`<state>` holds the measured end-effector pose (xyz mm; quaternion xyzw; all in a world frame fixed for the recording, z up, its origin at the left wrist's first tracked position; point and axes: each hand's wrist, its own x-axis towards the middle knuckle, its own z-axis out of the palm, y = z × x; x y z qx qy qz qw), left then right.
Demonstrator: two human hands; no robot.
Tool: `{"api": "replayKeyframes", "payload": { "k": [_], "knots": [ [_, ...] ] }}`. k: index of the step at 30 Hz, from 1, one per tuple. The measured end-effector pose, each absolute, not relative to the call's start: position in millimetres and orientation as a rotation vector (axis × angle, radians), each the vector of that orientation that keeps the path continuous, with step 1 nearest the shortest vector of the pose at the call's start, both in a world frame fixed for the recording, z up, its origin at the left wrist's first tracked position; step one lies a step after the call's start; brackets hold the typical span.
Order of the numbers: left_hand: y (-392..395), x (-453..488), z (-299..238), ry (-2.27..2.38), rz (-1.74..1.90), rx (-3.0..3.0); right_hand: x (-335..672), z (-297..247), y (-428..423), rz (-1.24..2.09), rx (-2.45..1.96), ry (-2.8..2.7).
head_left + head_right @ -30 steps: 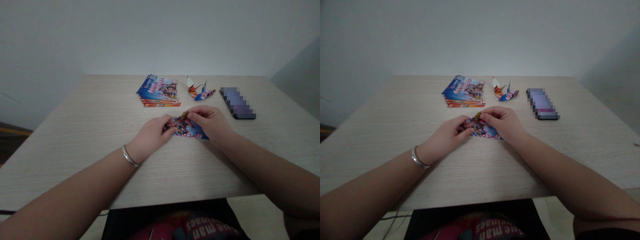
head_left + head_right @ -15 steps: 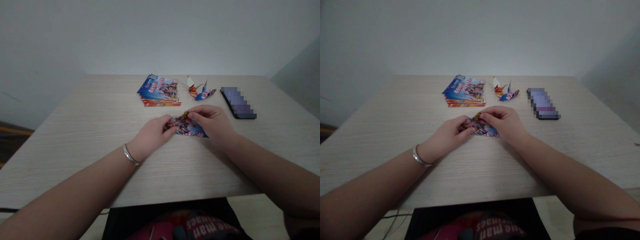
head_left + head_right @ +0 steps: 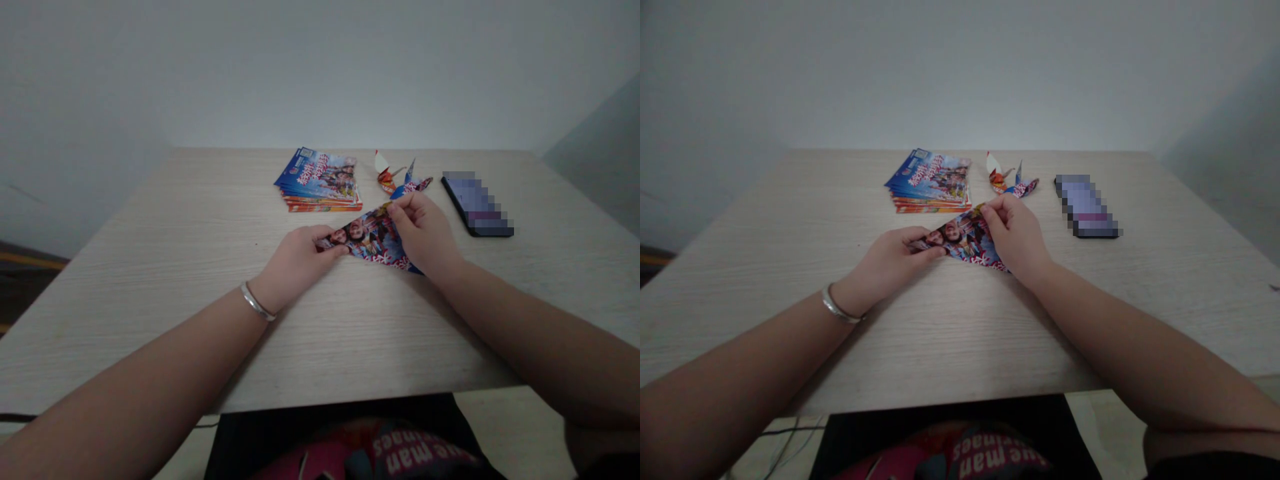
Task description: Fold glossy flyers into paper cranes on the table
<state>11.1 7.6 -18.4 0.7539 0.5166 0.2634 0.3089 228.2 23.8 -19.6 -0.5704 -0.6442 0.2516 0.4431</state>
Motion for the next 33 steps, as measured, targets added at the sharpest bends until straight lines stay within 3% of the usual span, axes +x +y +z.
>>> {"api": "replayKeyframes", "payload": {
  "k": [10, 13, 19, 33],
  "knots": [
    [12.7, 10.7, -23.0, 1.3, 0.799, 1.925, 233.1, -21.9, 39.4, 0.588, -1.573, -1.806],
    [16.5, 6.8, -25.0, 1.349, 0.771, 2.176, 237.0, -24.8, 46.9, 0.571, -1.608, -1.865],
    [17.6, 5.9, -28.8, 1.031, 0.443, 2.836, 238.1, -34.7, 56.8, 0.664, -1.606, -1.893],
    [21.6, 1.9, -30.8, 0.709, 0.166, 2.844, 238.1, -36.4, 62.6, 0.453, -1.644, -2.081]
  ]
}}
